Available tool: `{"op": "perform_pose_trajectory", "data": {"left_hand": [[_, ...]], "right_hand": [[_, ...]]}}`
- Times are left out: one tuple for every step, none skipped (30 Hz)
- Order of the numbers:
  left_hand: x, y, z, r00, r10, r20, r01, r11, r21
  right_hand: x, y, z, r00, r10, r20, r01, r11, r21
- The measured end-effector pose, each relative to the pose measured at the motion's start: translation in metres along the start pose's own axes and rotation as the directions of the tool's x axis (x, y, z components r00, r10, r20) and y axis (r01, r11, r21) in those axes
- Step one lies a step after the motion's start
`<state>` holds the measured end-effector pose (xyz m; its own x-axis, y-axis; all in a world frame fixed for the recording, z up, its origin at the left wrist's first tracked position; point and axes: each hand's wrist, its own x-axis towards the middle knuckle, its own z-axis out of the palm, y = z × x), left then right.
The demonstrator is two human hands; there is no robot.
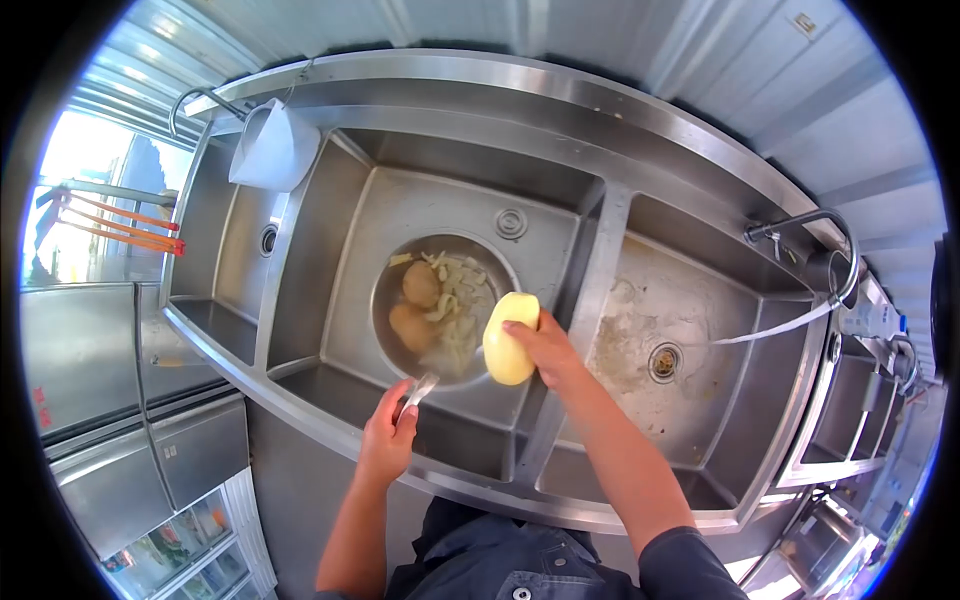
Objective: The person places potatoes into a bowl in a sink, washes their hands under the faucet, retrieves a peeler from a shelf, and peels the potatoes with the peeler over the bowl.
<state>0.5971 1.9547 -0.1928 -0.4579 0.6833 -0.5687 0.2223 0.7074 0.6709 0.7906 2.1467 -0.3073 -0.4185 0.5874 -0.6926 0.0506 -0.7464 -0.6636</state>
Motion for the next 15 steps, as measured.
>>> {"op": "perform_pose_trajectory", "data": {"left_hand": [[0.001, -0.010, -0.012, 1.000, -0.009, -0.005, 0.009, 1.000, -0.028], [0.000, -0.020, -0.024, 1.000, -0.025, -0.009, 0.024, 0.998, -0.051], [-0.001, -0.023, -0.037, 0.997, -0.072, 0.001, 0.072, 0.994, -0.085], [0.002, -0.034, -0.049, 0.997, -0.074, 0.002, 0.074, 0.993, -0.087], [0.001, -0.047, -0.060, 0.996, -0.084, 0.013, 0.085, 0.989, -0.124], [0.001, -0.055, -0.070, 0.995, -0.098, 0.023, 0.100, 0.981, -0.165], [0.001, -0.059, -0.081, 0.995, -0.098, 0.019, 0.100, 0.982, -0.162], [0.003, -0.068, -0.090, 0.994, -0.108, 0.024, 0.111, 0.979, -0.170], [0.003, -0.078, -0.098, 0.995, -0.101, 0.011, 0.101, 0.977, -0.185], [0.005, -0.088, -0.106, 0.996, -0.094, -0.001, 0.092, 0.975, -0.203], [0.008, -0.099, -0.113, 0.992, -0.127, 0.005, 0.125, 0.966, -0.228], [0.010, -0.108, -0.120, 0.991, -0.136, 0.008, 0.134, 0.961, -0.242], [0.013, -0.115, -0.126, 0.992, -0.128, 0.010, 0.126, 0.957, -0.262], [0.015, -0.122, -0.132, 0.993, -0.119, 0.010, 0.117, 0.953, -0.280], [0.017, -0.127, -0.137, 0.992, -0.123, 0.008, 0.120, 0.950, -0.289]], "right_hand": [[0.023, 0.016, 0.019, 0.999, 0.009, -0.036, -0.015, 0.984, -0.180], [0.042, 0.035, 0.035, 0.997, 0.017, -0.071, -0.041, 0.936, -0.350], [0.060, 0.051, 0.047, 0.997, 0.024, -0.070, -0.047, 0.934, -0.353], [0.079, 0.063, 0.057, 0.996, 0.007, -0.087, -0.059, 0.792, -0.608], [0.094, 0.076, 0.063, 0.995, -0.010, -0.102, -0.077, 0.582, -0.810], [0.107, 0.087, 0.068, 0.995, -0.001, -0.104, -0.084, 0.576, -0.813], [0.120, 0.095, 0.069, 0.992, 0.040, -0.120, -0.124, 0.471, -0.873], [0.129, 0.103, 0.073, 0.987, 0.079, -0.142, -0.161, 0.357, -0.920], [0.136, 0.114, 0.080, 0.985, -0.027, -0.169, -0.155, 0.283, -0.947], [0.138, 0.127, 0.088, 0.985, -0.020, -0.174, -0.163, 0.270, -0.949], [0.130, 0.126, 0.106, 0.940, -0.338, -0.032, 0.028, 0.173, -0.985], [0.126, 0.123, 0.126, 0.783, -0.606, 0.142, 0.190, 0.016, -0.982], [0.128, 0.121, 0.149, 0.864, -0.493, 0.102, 0.218, 0.186, -0.958], [0.133, 0.128, 0.169, 0.867, -0.486, 0.110, 0.219, 0.173, -0.960], [0.137, 0.139, 0.187, 0.862, -0.486, 0.143, 0.238, 0.138, -0.961]]}}
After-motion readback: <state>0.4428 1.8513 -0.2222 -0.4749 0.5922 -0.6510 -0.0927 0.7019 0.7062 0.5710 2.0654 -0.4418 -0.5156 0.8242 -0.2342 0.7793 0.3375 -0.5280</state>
